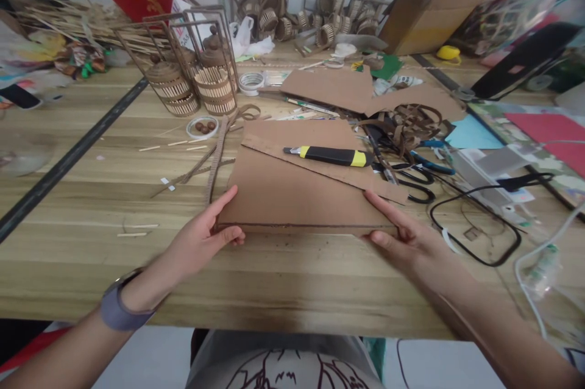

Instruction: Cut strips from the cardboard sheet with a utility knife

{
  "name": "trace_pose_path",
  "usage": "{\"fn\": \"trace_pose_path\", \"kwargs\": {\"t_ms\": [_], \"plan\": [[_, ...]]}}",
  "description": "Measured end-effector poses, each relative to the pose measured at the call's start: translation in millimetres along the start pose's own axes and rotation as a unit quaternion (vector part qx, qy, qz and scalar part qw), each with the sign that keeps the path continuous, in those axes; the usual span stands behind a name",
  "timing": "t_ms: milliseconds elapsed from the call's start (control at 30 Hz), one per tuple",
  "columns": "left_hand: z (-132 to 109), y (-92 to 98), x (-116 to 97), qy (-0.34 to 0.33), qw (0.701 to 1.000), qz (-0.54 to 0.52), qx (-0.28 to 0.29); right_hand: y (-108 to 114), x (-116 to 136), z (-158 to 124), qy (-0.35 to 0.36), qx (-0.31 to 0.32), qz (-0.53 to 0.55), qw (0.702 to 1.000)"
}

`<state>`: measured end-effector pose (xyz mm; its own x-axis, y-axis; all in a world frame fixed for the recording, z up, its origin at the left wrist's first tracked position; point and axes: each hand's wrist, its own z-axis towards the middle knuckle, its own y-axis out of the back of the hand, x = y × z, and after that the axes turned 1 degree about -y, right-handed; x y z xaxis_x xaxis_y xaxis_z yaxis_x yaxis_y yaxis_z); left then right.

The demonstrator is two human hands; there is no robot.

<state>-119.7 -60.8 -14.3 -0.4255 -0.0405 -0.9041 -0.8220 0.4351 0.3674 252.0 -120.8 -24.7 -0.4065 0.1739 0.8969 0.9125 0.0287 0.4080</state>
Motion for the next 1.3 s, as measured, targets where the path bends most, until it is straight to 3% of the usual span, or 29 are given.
{"fn": "trace_pose_path", "kwargs": {"t_ms": [133, 233, 333, 500, 733, 933, 1067, 1200, 1300], "plan": [[-2.2, 4.0, 6.2, -0.046, 0.984, 0.17, -0.035, 8.2, 8.4, -1.5, 0.084, -0.039, -0.211, 0.973], [-1.5, 7.1, 10.1, -0.105, 0.946, 0.296, -0.076, 13.0, 12.5, -1.6, 0.122, -0.035, -0.324, 0.938], [1.1, 6.9, 13.4, -0.202, 0.89, 0.389, -0.124, 15.0, 9.9, 0.7, 0.173, -0.048, -0.421, 0.889], [5.5, 2.7, 15.0, -0.356, 0.772, 0.49, -0.193, 10.8, 6.1, 1.3, 0.288, -0.139, -0.521, 0.791], [0.8, 7.8, 4.3, -0.396, 0.629, 0.624, -0.241, 2.6, 16.9, -5.0, 0.265, -0.241, -0.6, 0.716], [-2.1, 13.4, -1.9, -0.406, 0.584, 0.652, -0.263, 3.9, 16.6, 2.3, 0.359, -0.266, -0.619, 0.646], [-6.5, 19.2, -6.7, -0.424, 0.56, 0.671, -0.237, 4.0, 15.2, 2.6, 0.38, -0.221, -0.611, 0.659], [-11.1, 27.2, -5.6, -0.479, 0.537, 0.68, -0.144, 5.1, 7.2, -0.9, 0.37, -0.118, -0.582, 0.714], [-12.7, 29.7, -1.5, -0.508, 0.537, 0.667, -0.089, 6.1, 2.6, -1.2, 0.401, -0.048, -0.559, 0.724]]}}
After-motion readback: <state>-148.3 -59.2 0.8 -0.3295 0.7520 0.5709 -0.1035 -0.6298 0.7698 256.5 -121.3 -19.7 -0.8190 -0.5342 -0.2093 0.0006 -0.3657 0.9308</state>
